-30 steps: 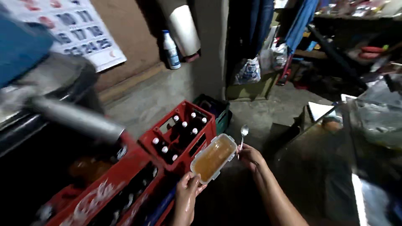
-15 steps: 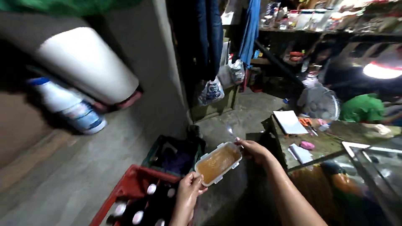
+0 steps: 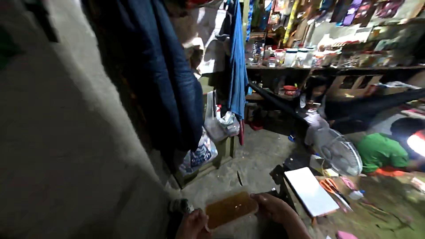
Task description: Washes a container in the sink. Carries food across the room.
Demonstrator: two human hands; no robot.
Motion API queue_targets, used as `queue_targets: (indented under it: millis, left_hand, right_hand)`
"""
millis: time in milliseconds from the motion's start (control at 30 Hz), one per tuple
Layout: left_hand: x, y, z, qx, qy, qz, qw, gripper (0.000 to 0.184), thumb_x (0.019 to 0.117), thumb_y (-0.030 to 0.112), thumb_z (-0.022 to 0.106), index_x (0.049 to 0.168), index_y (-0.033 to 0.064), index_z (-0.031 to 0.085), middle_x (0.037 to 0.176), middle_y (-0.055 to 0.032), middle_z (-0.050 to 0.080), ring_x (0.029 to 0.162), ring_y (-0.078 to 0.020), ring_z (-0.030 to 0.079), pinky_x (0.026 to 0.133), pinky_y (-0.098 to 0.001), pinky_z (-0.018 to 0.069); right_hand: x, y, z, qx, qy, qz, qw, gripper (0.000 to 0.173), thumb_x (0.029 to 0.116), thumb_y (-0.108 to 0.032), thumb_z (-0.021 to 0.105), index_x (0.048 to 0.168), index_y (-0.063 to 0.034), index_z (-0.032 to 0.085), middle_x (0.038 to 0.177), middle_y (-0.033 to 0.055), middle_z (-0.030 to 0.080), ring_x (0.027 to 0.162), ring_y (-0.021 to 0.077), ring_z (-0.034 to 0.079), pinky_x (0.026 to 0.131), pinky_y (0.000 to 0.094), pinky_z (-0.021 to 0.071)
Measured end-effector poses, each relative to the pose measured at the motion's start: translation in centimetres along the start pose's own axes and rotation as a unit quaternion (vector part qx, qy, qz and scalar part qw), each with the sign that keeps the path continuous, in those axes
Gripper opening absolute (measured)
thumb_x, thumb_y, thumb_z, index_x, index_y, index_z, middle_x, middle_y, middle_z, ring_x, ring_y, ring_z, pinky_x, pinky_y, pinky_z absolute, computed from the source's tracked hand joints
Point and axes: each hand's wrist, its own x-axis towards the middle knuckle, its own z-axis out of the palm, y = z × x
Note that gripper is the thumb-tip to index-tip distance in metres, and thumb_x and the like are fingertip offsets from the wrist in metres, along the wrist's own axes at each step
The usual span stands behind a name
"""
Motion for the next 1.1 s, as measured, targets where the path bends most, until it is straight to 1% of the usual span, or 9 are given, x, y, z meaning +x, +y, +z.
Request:
queue_targets:
  millis: [167,267,367,533,633,733,867,1000,1100]
  left_hand:
    - [12.2,5.7,3.7,0.021,-0.06,-0.019,0.998,0.011,0.1037,0.005,0.052,0.102,-0.0039,0.057,0.089,-0.0094,0.065,0.078,-0.0216,0.072,0.077,-0.0447,0.0639]
    - [20.7,8.7,6.3,0.023,-0.106,-0.009,0.994,0.013,0.1049,0.007,0.051,0.107,-0.0034,0.059,0.092,-0.0096,0.068,0.079,-0.0217,0.073,0.078,-0.0436,0.0641]
    - [29.2,11.1,9.3,0.012,-0.169,-0.01,0.985,0.014,0.1035,0.007,0.048,0.105,-0.0029,0.058,0.09,-0.0121,0.07,0.079,-0.0247,0.073,0.077,-0.0447,0.0644]
    - [42.1,18.3,16.8,0.053,-0.203,-0.026,0.977,0.016,0.1064,0.012,0.051,0.106,-0.0032,0.058,0.093,-0.0139,0.07,0.078,-0.0236,0.073,0.074,-0.0403,0.0636]
    - [49.0,21.5,21.4,0.071,-0.187,-0.028,0.979,0.025,0.1085,0.019,0.05,0.114,-0.004,0.059,0.102,-0.0158,0.068,0.083,-0.0238,0.072,0.075,-0.0398,0.0632]
    - [55.3,23.8,26.1,0.059,-0.139,-0.036,0.988,0.042,0.112,0.027,0.04,0.135,-0.0056,0.053,0.117,-0.0216,0.063,0.091,-0.0267,0.072,0.078,-0.0415,0.063]
    - [63.0,25.2,31.0,0.011,-0.06,-0.056,0.997,0.053,0.1134,0.037,0.029,0.142,-0.0054,0.045,0.135,-0.0275,0.052,0.106,-0.036,0.066,0.087,-0.0472,0.0592]
    - [70.7,27.1,33.2,0.045,-0.001,-0.021,0.999,0.052,0.113,0.034,0.033,0.149,-0.0043,0.038,0.148,-0.027,0.045,0.124,-0.0374,0.059,0.098,-0.0482,0.0536]
    - [75.6,28.7,32.5,0.103,0.073,0.019,0.992,0.05,0.1112,0.03,0.041,0.146,-0.0051,0.044,0.145,-0.0271,0.05,0.13,-0.0376,0.055,0.105,-0.0509,0.0497]
  right_hand:
    - [4.3,-4.4,-9.1,0.024,0.004,-0.034,0.999,0.034,0.107,-0.041,0.045,0.104,-0.014,0.065,0.077,-0.0064,0.065,0.05,-0.002,0.044,0.046,0.0164,0.0352]
    - [7.6,-6.7,-15.4,0.03,0.036,-0.087,0.995,0.033,0.1011,-0.044,0.053,0.109,-0.0146,0.067,0.087,-0.0056,0.07,0.067,0.0012,0.06,0.058,0.0211,0.049]
    - [9.7,-8.4,-20.9,0.051,0.078,-0.098,0.991,0.039,0.0973,-0.047,0.059,0.117,-0.0141,0.065,0.094,-0.0048,0.072,0.075,0.0024,0.064,0.062,0.0213,0.0518]
    - [12.2,-13.6,-30.0,0.092,0.174,-0.101,0.975,0.036,0.1022,-0.043,0.052,0.115,-0.0121,0.064,0.084,-0.0033,0.069,0.058,0.0012,0.054,0.051,0.0189,0.0438]
    - [14.0,-17.1,-35.2,0.095,0.22,-0.091,0.967,0.031,0.1074,-0.035,0.045,0.111,-0.0098,0.063,0.077,-0.0046,0.065,0.055,0.0003,0.052,0.05,0.0179,0.0432]
    - [17.1,-19.7,-41.6,0.11,0.237,-0.099,0.96,0.029,0.1066,-0.034,0.047,0.106,-0.0098,0.063,0.074,-0.005,0.064,0.052,-0.0008,0.05,0.049,0.0164,0.0408]
    - [21.7,-23.5,-50.0,0.109,0.251,-0.088,0.958,0.025,0.1073,-0.031,0.048,0.105,-0.0082,0.059,0.071,-0.0048,0.062,0.049,-0.0008,0.045,0.047,0.0165,0.0372]
    - [26.4,-27.9,-57.0,0.132,0.276,-0.081,0.949,0.019,0.1053,-0.024,0.052,0.105,-0.0068,0.06,0.073,-0.0036,0.062,0.05,-0.0008,0.047,0.045,0.0156,0.0368]
    - [30.2,-30.6,-61.8,0.09,0.277,-0.071,0.954,0.022,0.1031,-0.028,0.052,0.106,-0.0077,0.06,0.068,-0.0056,0.058,0.047,-0.0003,0.046,0.044,0.0161,0.0386]
